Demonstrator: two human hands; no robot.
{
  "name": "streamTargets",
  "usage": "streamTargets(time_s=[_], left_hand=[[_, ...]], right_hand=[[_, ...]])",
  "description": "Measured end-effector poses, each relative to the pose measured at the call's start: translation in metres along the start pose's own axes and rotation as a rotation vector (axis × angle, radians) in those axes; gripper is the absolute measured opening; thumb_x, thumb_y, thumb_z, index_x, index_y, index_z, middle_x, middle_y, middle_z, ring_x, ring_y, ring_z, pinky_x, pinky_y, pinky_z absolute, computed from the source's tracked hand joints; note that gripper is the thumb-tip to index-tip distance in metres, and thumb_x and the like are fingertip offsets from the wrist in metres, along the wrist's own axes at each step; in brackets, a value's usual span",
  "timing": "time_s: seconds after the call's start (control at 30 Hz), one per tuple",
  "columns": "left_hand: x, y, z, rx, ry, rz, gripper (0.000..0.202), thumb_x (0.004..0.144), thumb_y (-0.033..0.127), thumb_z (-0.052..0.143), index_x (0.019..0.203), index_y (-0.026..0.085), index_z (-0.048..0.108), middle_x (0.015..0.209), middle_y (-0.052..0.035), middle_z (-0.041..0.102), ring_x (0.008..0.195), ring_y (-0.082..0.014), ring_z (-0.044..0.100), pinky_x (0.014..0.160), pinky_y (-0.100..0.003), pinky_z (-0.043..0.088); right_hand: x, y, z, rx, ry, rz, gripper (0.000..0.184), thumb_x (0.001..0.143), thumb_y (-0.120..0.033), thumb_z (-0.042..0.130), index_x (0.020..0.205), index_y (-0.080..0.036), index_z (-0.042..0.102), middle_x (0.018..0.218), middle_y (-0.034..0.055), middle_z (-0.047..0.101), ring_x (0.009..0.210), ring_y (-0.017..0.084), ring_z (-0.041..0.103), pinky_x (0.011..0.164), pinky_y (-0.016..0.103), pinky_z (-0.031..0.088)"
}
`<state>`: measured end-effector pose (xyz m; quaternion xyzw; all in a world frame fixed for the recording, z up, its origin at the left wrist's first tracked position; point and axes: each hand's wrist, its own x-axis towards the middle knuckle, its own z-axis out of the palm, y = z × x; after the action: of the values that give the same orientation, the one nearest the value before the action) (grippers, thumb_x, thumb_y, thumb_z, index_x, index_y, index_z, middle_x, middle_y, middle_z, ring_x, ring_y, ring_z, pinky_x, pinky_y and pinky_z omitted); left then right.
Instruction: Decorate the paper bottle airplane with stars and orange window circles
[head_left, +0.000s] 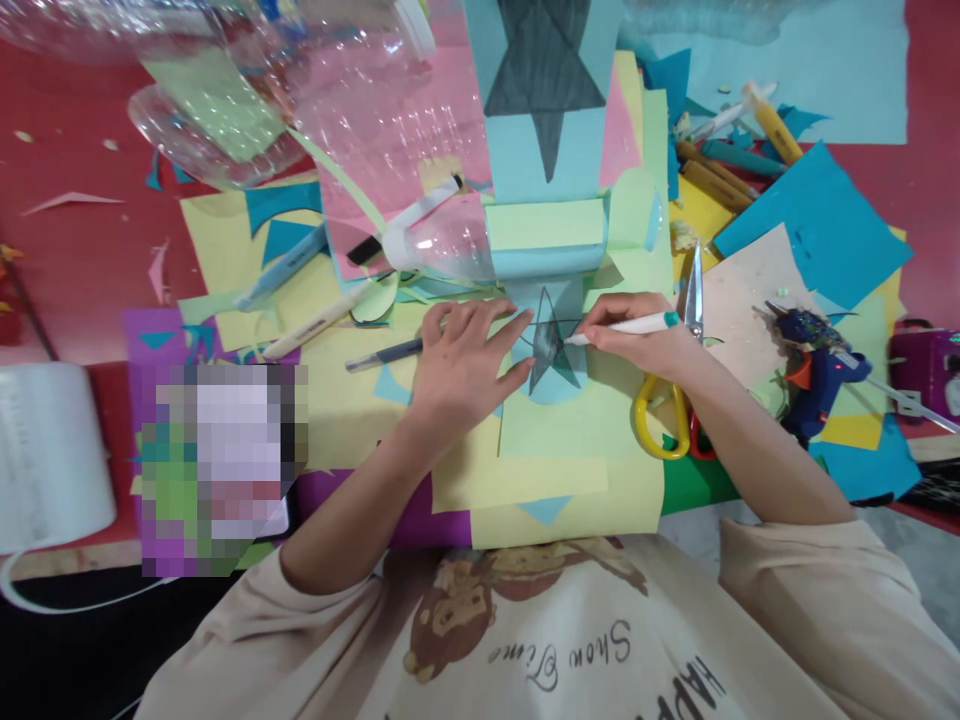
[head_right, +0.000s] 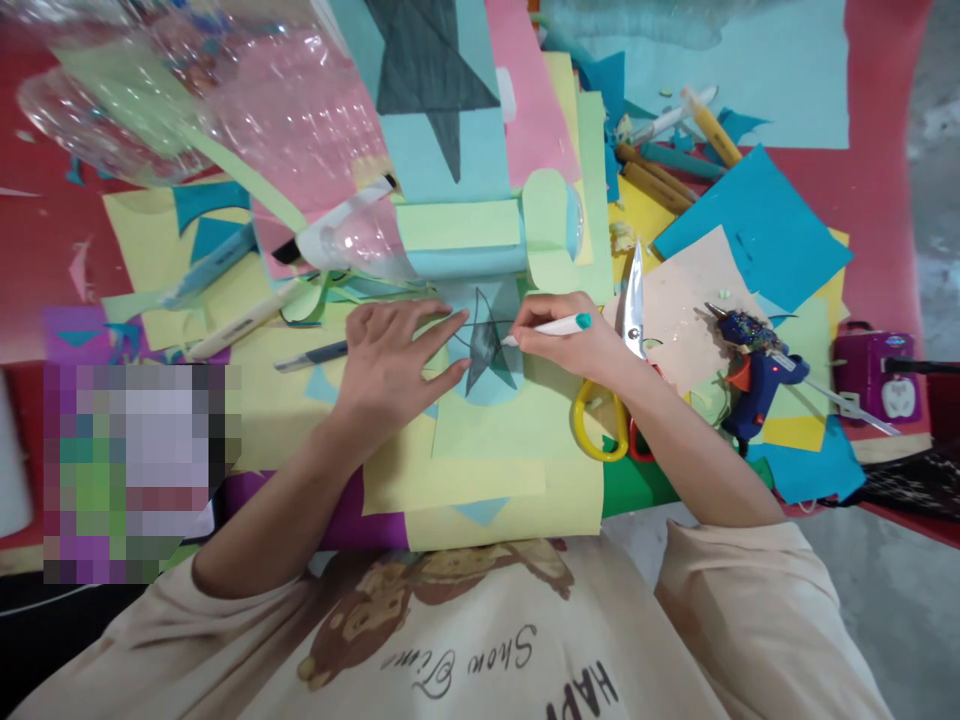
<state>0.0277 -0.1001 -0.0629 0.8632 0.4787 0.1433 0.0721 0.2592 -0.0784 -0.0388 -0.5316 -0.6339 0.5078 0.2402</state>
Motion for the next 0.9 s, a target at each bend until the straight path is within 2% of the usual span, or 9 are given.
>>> streamTargets(time_s=[0.1,0.27,0.37,0.67,0.9], left_hand=[[0.0004,0.0001,-0.0004,0.002,-0.005,0.002,0.037,0.091,0.038,0.054,0.125,0.024,0.061,0.12,-0.0105,0.064,0.111,-0.0288,0.058,0.1,-0.049,0.036],[0.0005,0.0003,-0.001,0.026,0.011,0.008,0.035,0.091,0.038,0.054,0.123,0.026,0.061,0.119,-0.0088,0.065,0.11,-0.0275,0.059,0.099,-0.048,0.037],[0.0004,0.0002,-0.001,0.022,0.016,0.008,0.035,0.09,0.038,0.055,0.123,0.027,0.061,0.119,-0.0084,0.066,0.11,-0.0274,0.059,0.098,-0.048,0.037],[0.0005,0.0001,-0.0011,0.032,0.017,0.024,0.036,0.091,0.038,0.055,0.123,0.024,0.061,0.119,-0.0095,0.066,0.109,-0.0278,0.058,0.098,-0.048,0.037],[0.0002,-0.0006,0.0003,-0.009,0.016,0.011,0.037,0.091,0.039,0.054,0.124,0.024,0.061,0.119,-0.0107,0.065,0.11,-0.0285,0.058,0.099,-0.049,0.036]], right_hand=[[-0.0004,0.0015,-0.0007,0.01,-0.015,0.005,0.011,0.073,-0.023,0.063,0.065,-0.016,0.064,0.056,-0.0034,0.054,0.051,0.007,0.04,0.047,0.022,0.028],[-0.0008,0.0064,0.0013,0.076,0.102,-0.006,0.013,0.079,-0.028,0.062,0.072,-0.018,0.066,0.065,-0.0002,0.063,0.06,0.011,0.053,0.054,0.024,0.039],[-0.0007,0.0057,0.0027,0.073,0.116,-0.02,0.014,0.08,-0.031,0.063,0.076,-0.018,0.066,0.068,0.0005,0.064,0.063,0.012,0.056,0.056,0.024,0.041],[-0.0021,0.0052,0.0017,-0.007,0.074,-0.024,0.017,0.081,-0.032,0.063,0.075,-0.017,0.066,0.067,0.0004,0.062,0.06,0.01,0.048,0.053,0.024,0.034],[-0.001,0.0039,0.0014,0.015,0.037,-0.007,0.01,0.075,-0.023,0.063,0.067,-0.017,0.063,0.059,-0.003,0.056,0.055,0.008,0.042,0.05,0.024,0.029]])
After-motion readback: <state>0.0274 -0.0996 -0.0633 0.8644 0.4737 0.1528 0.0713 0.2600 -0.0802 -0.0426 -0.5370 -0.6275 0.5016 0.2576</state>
